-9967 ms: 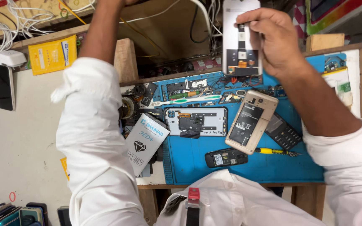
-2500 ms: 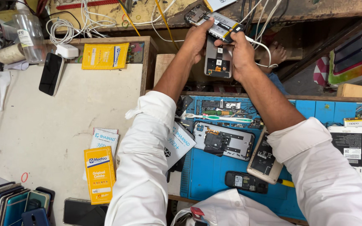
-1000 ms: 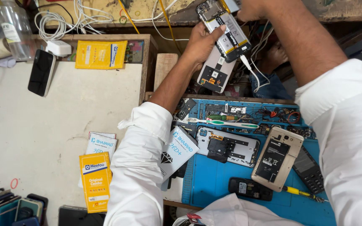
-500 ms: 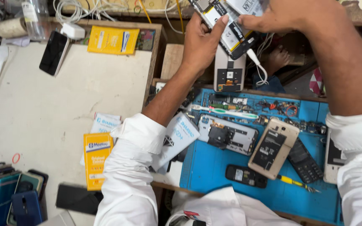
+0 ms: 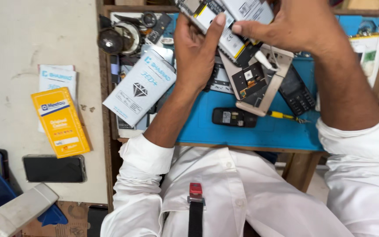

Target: The person repairs a smartphone by connecting a charging cable to the internal battery, using a screwdriver to adjust internal components, and using tweezers to manipulate small connectors. The person also handles a replacement back cover and a separate phone screen.

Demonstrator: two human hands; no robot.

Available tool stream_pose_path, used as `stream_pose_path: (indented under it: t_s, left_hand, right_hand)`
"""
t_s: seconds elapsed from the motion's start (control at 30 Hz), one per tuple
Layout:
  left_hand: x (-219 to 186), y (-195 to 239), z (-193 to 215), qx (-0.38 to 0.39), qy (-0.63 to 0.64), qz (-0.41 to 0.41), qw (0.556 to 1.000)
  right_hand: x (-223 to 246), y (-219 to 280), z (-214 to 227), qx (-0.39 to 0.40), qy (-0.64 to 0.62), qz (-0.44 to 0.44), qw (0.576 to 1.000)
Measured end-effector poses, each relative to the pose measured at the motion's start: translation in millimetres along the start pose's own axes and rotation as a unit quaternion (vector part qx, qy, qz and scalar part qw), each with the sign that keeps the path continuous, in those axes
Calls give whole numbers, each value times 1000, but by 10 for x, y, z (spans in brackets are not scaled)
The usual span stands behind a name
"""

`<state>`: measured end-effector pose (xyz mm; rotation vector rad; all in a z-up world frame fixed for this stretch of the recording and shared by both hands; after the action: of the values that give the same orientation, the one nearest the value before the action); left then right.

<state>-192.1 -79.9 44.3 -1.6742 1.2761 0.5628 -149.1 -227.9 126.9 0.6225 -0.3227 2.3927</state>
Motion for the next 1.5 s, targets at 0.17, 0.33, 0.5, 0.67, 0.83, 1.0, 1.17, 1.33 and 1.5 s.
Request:
stream_pose_path:
  t_s: [0.17, 0.33, 0.5, 0.67, 0.83, 1.0, 1.17, 1.33, 1.5]
  left_hand:
    - [333, 298, 158, -9, -26, 27, 999]
    - [586, 462, 213, -56, 34, 85, 994]
    - [746, 521, 154, -69, 186, 144, 970]
    - [745, 493, 47, -5, 291, 160, 943]
    - [733, 507, -23, 39, 381, 155, 911]
    - [738, 550, -61, 56, 409, 159, 897]
    - [666, 543, -31, 41, 319, 157, 934]
    - [473, 589, -97, 85, 264, 123, 953]
    - [427, 584, -245, 121, 244, 126, 954]
  right_hand:
    - [-235, 205, -370, 39, -65, -70, 995]
    - [-124, 274, -627, 44, -229, -21, 972]
    - [-23, 266, -749, 23, -292, 33, 955]
    - [-10, 258, -765, 8, -260, -2, 966]
    - [145, 224, -689, -7, -109, 5, 994]
    - [289, 262, -583, -37, 4, 3, 999]
    - [477, 316, -472, -54, -9, 23, 998]
    - [556, 459, -472, -64, 78, -4, 995]
    - [549, 573, -428, -70, 70, -36, 994]
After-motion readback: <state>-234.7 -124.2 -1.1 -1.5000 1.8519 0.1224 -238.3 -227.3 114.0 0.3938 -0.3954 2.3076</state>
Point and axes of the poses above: each hand's wrist, its own y-axis away from the middle knuckle, its own z-axis out of the back of the hand, x = y × z, the point moved 10 cm from there along -y, towards the middle knuckle, and after that the axes turned 13 degrees about x, right-handed, at the moved point
